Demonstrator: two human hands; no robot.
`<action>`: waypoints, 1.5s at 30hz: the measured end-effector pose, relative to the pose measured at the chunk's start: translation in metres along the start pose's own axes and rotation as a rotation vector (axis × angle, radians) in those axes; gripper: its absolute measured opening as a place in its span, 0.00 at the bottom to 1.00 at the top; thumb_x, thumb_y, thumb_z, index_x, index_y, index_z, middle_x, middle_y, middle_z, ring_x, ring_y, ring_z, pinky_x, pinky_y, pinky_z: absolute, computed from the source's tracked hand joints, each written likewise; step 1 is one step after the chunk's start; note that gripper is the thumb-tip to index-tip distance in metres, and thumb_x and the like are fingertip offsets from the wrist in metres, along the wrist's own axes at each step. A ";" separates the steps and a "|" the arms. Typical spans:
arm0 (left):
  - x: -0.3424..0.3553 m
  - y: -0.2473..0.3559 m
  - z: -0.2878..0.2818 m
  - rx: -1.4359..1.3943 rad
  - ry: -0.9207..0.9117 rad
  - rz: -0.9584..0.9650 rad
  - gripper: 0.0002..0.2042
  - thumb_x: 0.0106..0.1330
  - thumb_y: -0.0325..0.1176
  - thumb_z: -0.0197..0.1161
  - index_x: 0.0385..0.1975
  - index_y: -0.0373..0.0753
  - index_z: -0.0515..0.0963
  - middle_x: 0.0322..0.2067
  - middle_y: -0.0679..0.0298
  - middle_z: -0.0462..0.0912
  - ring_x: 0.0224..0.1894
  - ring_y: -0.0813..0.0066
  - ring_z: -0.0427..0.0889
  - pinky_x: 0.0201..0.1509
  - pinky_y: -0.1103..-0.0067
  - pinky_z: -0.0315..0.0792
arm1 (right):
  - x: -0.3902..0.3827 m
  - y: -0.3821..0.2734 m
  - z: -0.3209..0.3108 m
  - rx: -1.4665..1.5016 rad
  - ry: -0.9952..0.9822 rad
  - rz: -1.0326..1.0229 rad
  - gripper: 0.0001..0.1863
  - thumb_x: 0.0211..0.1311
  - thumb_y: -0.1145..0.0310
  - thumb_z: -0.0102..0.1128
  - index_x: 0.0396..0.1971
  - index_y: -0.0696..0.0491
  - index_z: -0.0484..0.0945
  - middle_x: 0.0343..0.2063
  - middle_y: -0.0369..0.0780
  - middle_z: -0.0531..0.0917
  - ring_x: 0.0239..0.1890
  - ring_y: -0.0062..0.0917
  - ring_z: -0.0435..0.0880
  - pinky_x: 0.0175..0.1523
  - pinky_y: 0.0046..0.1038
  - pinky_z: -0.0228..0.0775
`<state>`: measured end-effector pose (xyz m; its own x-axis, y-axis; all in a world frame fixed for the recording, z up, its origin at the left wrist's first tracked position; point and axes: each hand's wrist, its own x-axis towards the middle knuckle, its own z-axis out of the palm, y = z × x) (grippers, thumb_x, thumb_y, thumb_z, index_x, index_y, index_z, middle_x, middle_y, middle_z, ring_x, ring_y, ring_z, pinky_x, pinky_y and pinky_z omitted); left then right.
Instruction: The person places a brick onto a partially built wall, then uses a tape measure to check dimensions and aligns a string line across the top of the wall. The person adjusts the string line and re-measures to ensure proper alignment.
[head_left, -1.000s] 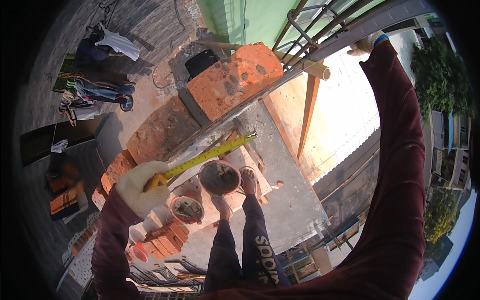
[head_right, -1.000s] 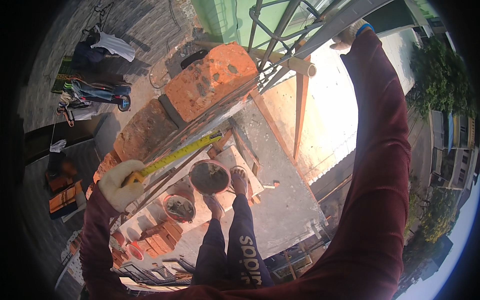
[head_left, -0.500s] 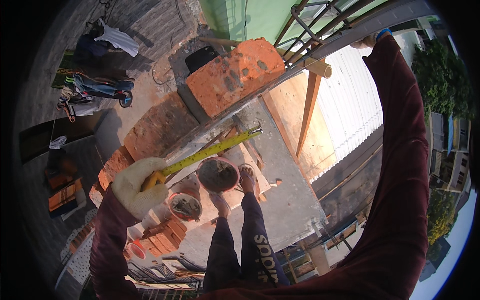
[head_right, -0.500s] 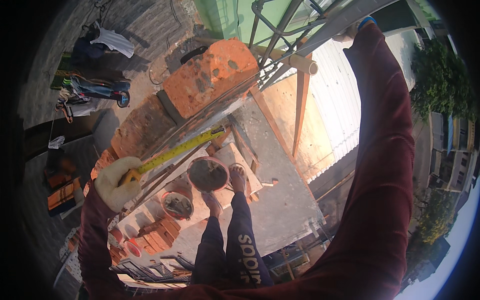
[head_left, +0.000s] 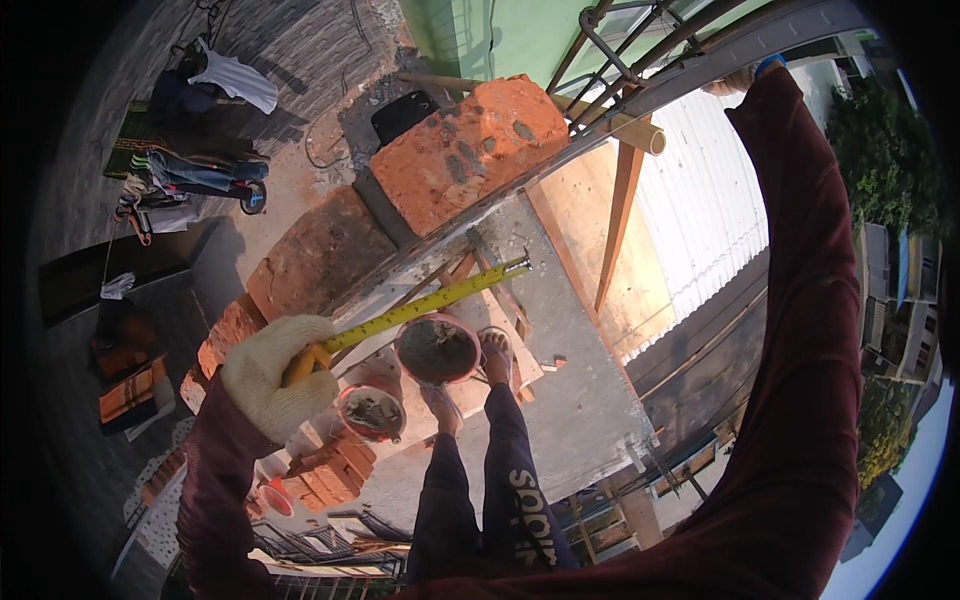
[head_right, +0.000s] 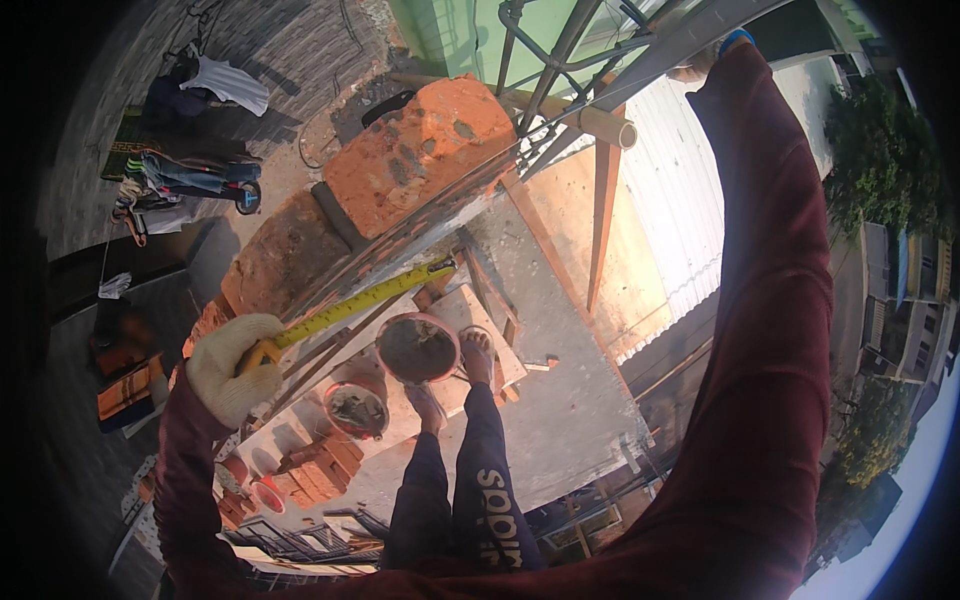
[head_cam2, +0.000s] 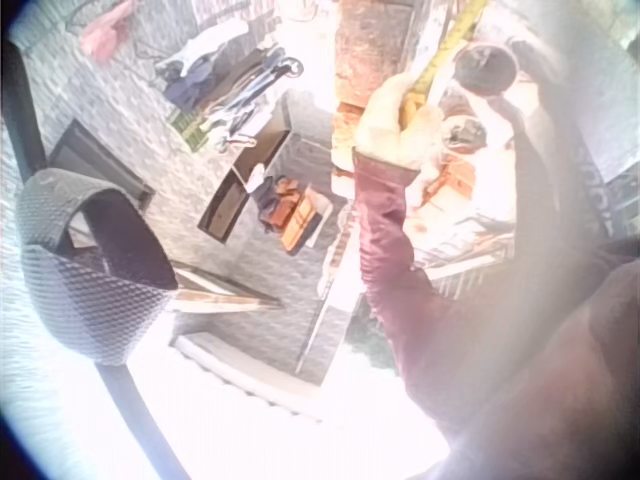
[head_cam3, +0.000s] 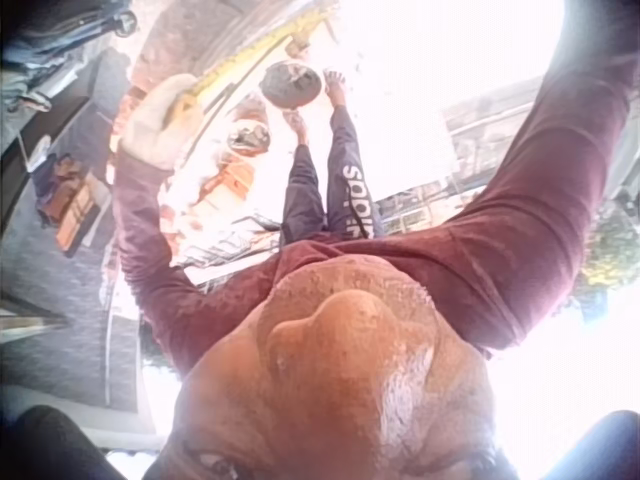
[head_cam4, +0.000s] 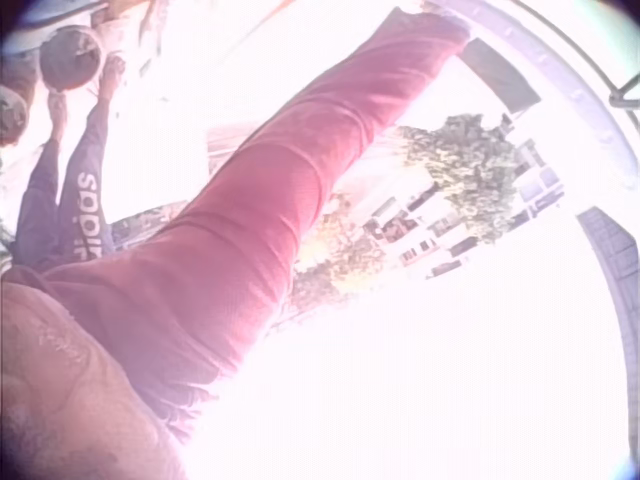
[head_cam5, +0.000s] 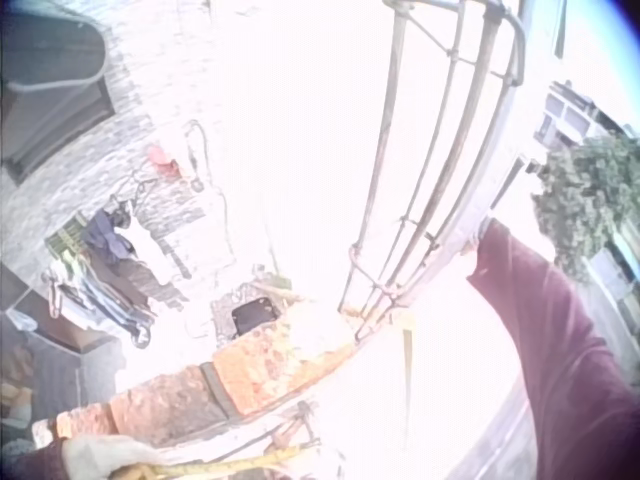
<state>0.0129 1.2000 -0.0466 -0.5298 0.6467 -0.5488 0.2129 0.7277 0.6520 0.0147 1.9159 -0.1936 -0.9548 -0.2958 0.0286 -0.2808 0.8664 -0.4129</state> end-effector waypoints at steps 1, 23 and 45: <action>0.001 0.001 0.000 0.002 -0.017 -0.028 0.23 0.55 0.30 0.68 0.52 0.32 0.78 0.44 0.51 0.83 0.46 0.61 0.86 0.53 0.74 0.77 | 0.003 0.001 -0.007 -0.011 0.004 -0.004 0.20 0.65 0.68 0.68 0.56 0.55 0.78 0.47 0.42 0.84 0.43 0.31 0.85 0.41 0.34 0.85; -0.002 -0.002 0.013 0.002 0.050 0.065 0.20 0.56 0.28 0.69 0.51 0.33 0.79 0.43 0.51 0.83 0.44 0.59 0.86 0.50 0.73 0.78 | -0.016 -0.057 0.006 0.698 0.338 0.868 0.12 0.71 0.63 0.60 0.45 0.57 0.78 0.37 0.43 0.86 0.35 0.29 0.86 0.43 0.34 0.86; 0.006 -0.001 0.020 0.153 0.130 0.064 0.20 0.60 0.33 0.66 0.51 0.33 0.78 0.45 0.51 0.83 0.48 0.59 0.84 0.55 0.73 0.75 | -0.006 -0.169 0.053 1.011 0.962 1.084 0.04 0.66 0.72 0.61 0.32 0.56 0.79 0.18 0.32 0.75 0.18 0.17 0.75 0.29 0.22 0.79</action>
<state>0.0263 1.2081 -0.0608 -0.6105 0.6648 -0.4304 0.3661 0.7188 0.5910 0.0728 1.7504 -0.1723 -0.4720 0.8318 -0.2922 0.2683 -0.1802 -0.9463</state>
